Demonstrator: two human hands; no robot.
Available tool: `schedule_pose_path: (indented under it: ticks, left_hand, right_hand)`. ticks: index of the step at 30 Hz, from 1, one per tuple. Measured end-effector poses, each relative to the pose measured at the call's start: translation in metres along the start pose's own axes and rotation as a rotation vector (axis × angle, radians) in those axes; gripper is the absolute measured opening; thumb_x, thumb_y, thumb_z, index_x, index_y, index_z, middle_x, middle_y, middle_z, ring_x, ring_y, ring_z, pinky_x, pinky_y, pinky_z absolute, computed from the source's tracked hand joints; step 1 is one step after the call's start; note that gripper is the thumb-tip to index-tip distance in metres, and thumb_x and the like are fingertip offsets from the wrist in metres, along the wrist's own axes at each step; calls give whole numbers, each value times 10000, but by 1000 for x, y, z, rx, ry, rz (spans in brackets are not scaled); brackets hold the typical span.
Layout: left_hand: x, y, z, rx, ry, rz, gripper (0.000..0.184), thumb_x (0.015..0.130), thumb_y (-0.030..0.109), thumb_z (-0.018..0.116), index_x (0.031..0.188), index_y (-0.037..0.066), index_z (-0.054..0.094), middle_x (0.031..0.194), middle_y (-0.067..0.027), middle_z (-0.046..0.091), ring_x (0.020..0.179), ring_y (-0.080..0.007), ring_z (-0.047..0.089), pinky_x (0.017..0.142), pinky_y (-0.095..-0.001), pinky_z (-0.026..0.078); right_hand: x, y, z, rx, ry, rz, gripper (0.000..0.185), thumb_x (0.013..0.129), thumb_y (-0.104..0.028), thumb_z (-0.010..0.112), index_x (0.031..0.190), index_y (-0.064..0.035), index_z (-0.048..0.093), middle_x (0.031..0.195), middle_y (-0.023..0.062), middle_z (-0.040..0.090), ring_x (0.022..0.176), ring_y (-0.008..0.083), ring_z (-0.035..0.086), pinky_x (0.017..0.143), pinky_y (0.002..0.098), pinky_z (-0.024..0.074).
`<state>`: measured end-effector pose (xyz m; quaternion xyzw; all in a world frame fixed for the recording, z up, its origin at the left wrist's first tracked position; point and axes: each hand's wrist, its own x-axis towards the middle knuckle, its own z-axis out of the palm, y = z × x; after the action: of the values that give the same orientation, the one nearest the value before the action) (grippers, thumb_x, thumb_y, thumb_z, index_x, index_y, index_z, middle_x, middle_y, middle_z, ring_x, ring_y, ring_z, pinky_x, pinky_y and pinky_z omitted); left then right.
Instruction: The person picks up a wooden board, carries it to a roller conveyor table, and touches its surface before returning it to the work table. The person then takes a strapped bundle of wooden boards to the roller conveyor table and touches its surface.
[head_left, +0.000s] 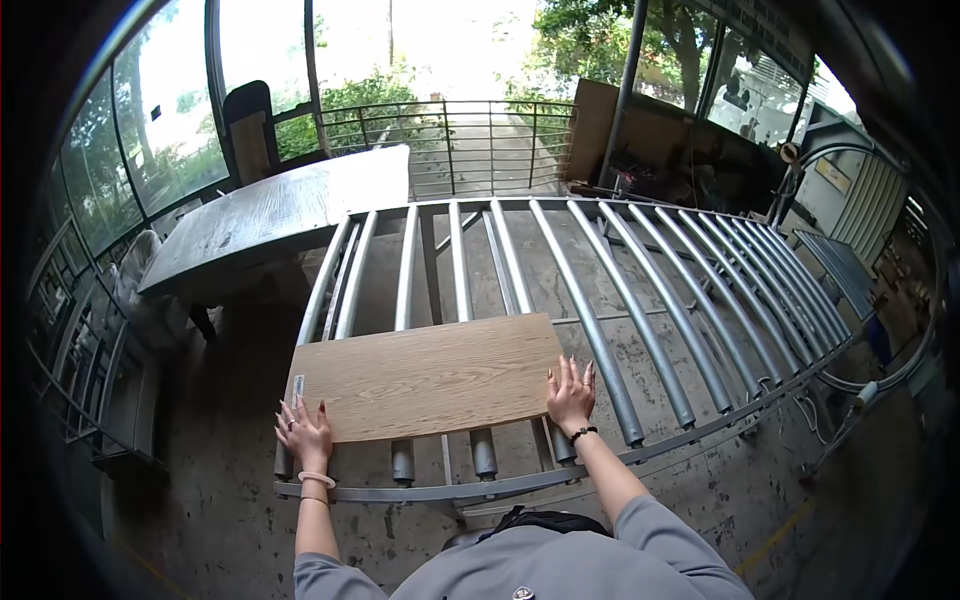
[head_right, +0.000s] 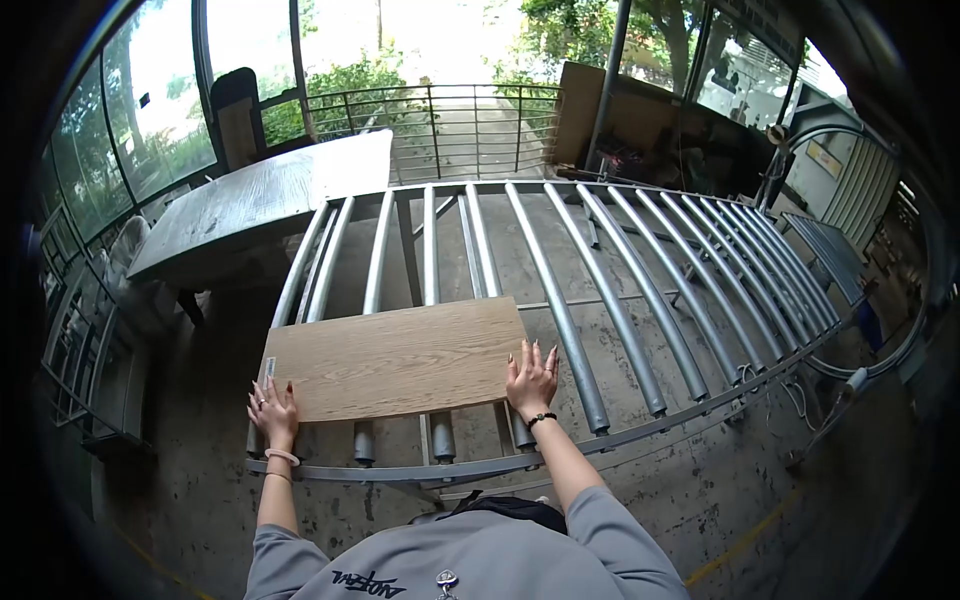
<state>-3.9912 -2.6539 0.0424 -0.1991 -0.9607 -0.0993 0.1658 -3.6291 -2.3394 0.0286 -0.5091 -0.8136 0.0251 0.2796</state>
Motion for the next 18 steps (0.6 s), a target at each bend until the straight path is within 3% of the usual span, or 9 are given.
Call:
schedule_pose_path:
  ticks: [9,18]
  left_hand:
    - [-28,53,-4,18,-34,23,634,892,600,373,1377,195,425,1452,-186,323,1308,-383,323,1070,-513,214]
    - [-52,106,-12,24,-59,14,658,888,618,362,1393,198,401,1458,-191,310,1308,-376,324,1060,-511,225]
  right_hand:
    - [11,53,-26,12,-41,45,526,911,-400,443,1335,-88,450,1406,161,405,1340,447,234,1119,501,155]
    - [-34,67,-85,52,-10,-297,540,911,-369,473,1356,-66,428,1492,148,258,1385,395,160,1126,483,127]
